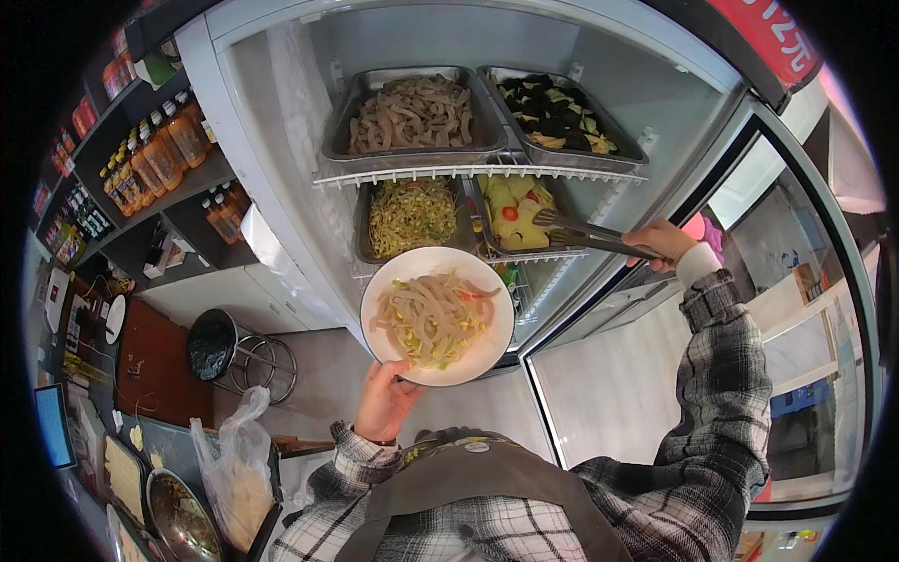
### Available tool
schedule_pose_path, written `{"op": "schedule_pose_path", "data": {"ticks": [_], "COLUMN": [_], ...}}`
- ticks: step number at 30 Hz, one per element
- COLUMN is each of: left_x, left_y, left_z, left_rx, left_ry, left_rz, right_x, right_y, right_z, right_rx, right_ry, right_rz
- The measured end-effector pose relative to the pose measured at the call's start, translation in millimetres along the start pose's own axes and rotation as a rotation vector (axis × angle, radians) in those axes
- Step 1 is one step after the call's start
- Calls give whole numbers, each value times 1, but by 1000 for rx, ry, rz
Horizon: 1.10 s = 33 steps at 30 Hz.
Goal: The person opens a refrigerated display case and uses tongs to transfer several pre-cooked vegetable items onto a plate. They then move to a kitchen counter, place the plate into a larger metal bowl, and add a liquid from a plastic container. The person handles a strainer and a faucet but does not complete a cooking step.
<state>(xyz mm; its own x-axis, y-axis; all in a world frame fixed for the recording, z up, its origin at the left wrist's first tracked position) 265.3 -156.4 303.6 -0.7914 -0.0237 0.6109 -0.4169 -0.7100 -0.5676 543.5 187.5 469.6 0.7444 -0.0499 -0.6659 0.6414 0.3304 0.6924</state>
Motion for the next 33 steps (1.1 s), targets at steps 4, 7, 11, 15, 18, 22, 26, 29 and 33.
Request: {"op": "schedule_pose_path", "data": {"ticks": [4,7,11,15,18,22,26,29,33], "left_x": [-4,-6,-5,-6,-7,-4,-6,-7,-7], "left_y": [1,-1,-8,-15,-19,-23,-23,-22,-20], "left_z": [-7,-12,-14,-13,-12,-8,-5,-6,-9], "left_rx": [-18,-8,8,-11,-18,-10,8,-9,-39], "left_ry": [-25,-8,-6,3,16,-2,-13,-8,0], "left_rz": [-25,-20,-46,-33,-19,-27,0,28,-22], "right_x": [40,60,68,63,50,50,51,45,48], "right_y": [-28,-45,-43,-52,-74,-74,-44,-75,-128], "right_z": [-3,-5,-7,-7,-4,10,0,-17,-33], "right_rx": [-6,-26,-95,-83,-59,-103,23,-148,-116], "right_ry": [-161,-126,-98,-162,-123,-231,-154,-171,-171], "right_rz": [-279,-492,-559,-537,-649,-623,-386,-605,-825]}}
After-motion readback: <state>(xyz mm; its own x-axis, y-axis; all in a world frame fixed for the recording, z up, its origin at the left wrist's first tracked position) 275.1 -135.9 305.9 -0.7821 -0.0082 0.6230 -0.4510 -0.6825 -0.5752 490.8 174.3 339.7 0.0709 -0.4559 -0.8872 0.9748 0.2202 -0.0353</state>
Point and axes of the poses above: each hand's wrist, its own z-axis away from the middle knuckle, its own y-axis out of the back of the hand, x = y × z, the point moved 5 cm from there along -z, towards the middle knuckle, and after that the axes turned 15 degrees about x, right-handed, at the moved point
